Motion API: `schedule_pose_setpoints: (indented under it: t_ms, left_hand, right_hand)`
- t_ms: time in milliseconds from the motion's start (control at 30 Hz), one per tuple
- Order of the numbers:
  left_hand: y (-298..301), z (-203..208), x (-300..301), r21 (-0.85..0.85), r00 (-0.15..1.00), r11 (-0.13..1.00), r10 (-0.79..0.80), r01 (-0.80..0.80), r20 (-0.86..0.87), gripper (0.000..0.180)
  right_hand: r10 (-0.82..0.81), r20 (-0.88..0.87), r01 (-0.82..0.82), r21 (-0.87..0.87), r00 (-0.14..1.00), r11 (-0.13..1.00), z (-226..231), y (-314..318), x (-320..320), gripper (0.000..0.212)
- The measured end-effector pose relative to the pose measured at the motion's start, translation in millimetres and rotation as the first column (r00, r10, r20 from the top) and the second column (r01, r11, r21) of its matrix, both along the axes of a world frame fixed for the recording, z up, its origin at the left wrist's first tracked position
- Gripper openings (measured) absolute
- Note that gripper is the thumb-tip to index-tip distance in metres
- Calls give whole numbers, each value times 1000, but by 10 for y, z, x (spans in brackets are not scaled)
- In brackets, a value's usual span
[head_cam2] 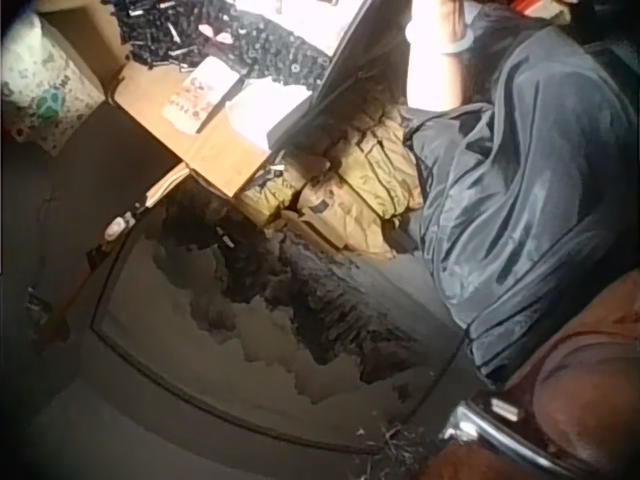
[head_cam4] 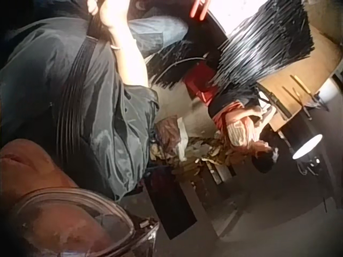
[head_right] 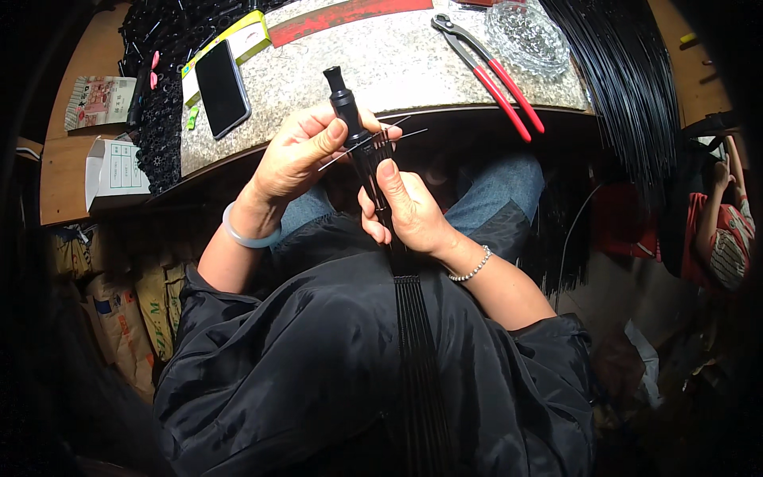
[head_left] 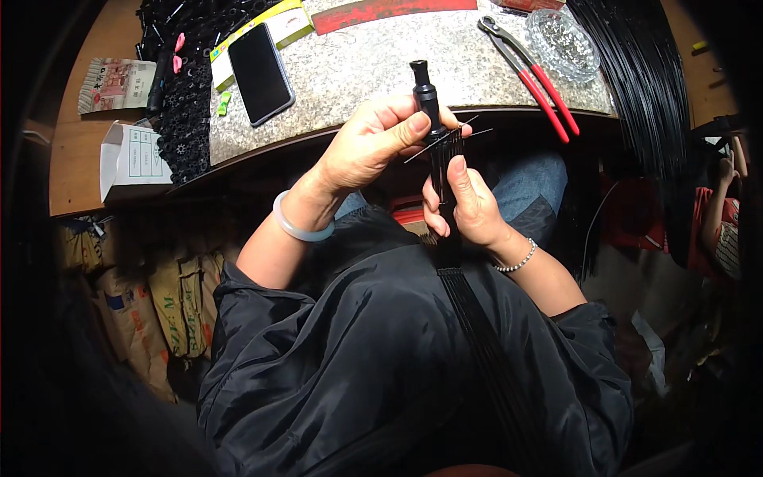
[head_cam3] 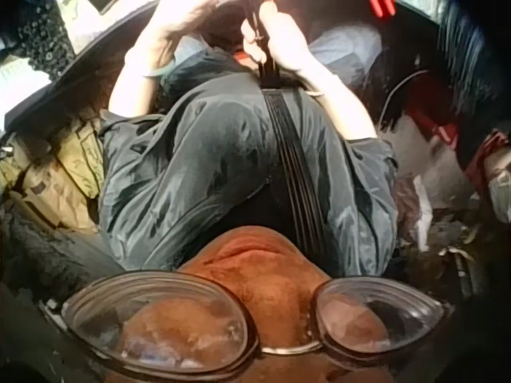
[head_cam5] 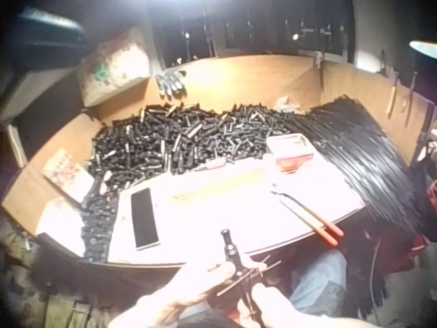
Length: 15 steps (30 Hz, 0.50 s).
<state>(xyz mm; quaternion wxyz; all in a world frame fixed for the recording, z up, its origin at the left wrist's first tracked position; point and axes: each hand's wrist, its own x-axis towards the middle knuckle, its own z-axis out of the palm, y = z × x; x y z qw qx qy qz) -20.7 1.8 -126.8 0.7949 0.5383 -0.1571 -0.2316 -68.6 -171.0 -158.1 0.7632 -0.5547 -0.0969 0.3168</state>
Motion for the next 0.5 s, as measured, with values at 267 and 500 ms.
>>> schedule_pose_setpoints:
  t_ms: [267,500]
  left_hand:
    - [36,23,25,124,996,992,-20,10,83,38]
    - [-12,53,-105,52,981,999,-10,0,193,59]
  right_hand:
    - [-10,-16,10,5,1000,1000,13,-5,6,67]
    - [-26,9,25,50,1000,998,-41,-19,16,66]
